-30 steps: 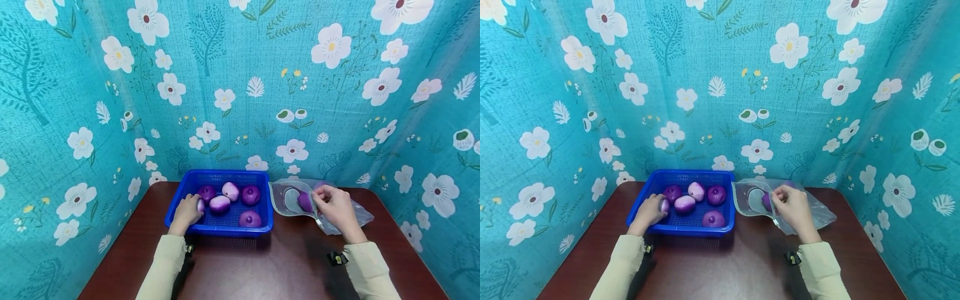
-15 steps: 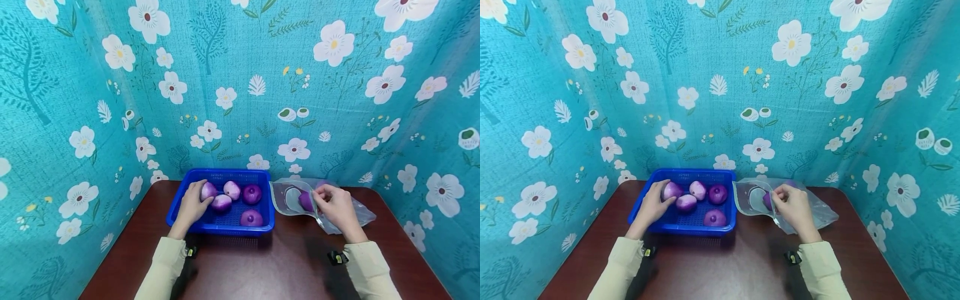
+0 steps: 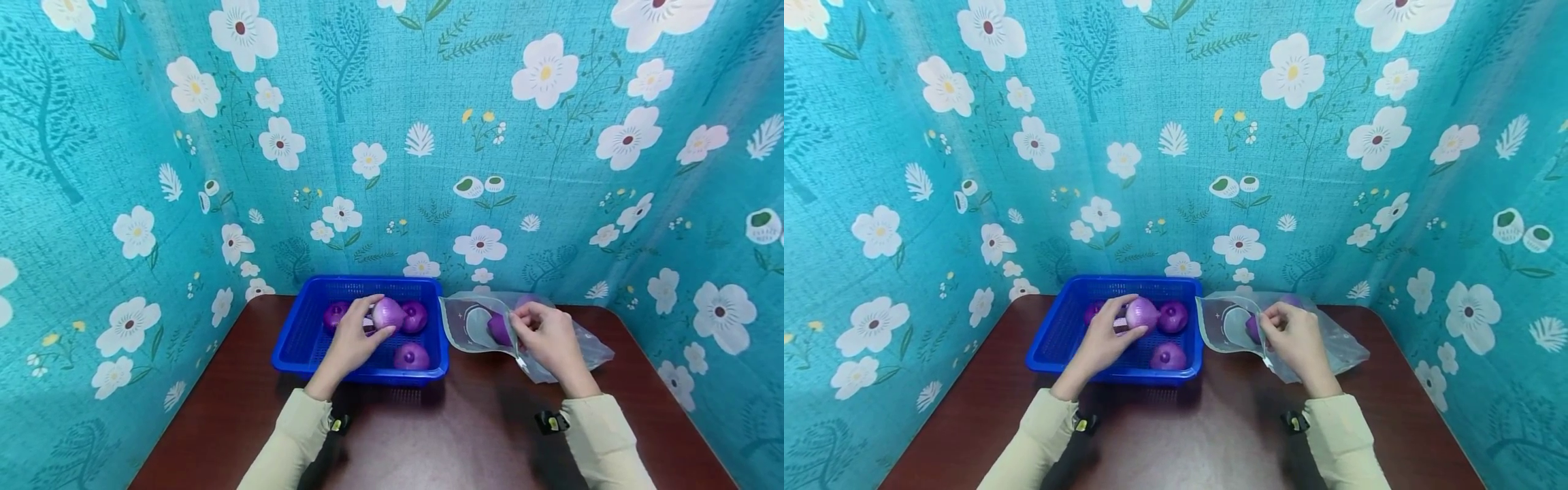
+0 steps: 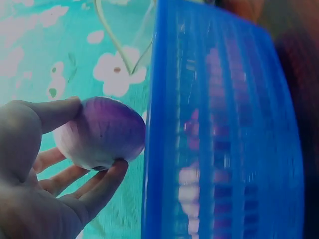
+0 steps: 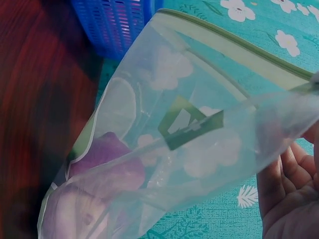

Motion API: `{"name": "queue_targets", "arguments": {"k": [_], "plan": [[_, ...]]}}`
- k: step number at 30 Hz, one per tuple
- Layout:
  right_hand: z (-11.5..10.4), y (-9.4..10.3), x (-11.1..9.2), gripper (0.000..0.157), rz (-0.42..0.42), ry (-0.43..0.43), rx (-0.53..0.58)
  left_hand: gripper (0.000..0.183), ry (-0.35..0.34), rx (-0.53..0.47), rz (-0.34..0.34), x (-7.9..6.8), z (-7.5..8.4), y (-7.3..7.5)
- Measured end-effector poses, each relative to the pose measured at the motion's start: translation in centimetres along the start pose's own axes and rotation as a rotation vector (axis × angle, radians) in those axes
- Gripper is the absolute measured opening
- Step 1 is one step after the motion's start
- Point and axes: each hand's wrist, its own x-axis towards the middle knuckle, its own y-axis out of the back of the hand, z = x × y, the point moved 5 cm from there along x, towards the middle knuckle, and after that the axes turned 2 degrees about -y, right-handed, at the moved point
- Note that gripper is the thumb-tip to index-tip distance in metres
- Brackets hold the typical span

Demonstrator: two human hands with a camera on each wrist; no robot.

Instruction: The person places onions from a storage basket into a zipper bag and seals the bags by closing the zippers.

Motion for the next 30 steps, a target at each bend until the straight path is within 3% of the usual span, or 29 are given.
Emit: {"name": "queue_targets", "arguments": {"k": [6,16,23,30], "plan": [[0.0,0.1,0.1,0.014,-0.004,-0.003,0.000,0.061,-0.064,-0.091,-0.068,0.5,2.4,-2.8],[0.0,0.1,0.1,0.014,-0.007,-0.008,0.007,0.063,-0.018,-0.304,-0.171,1.1,5.7,-6.7],[-0.2,0.4,0.1,0.014,-0.007,-0.009,0.016,0.063,-0.027,-0.222,-0.214,1.2,6.6,-8.4],[0.0,0.5,0.0,0.015,-0.025,-0.027,0.031,0.063,-0.051,-0.126,-0.226,1.2,6.3,-9.5]]}}
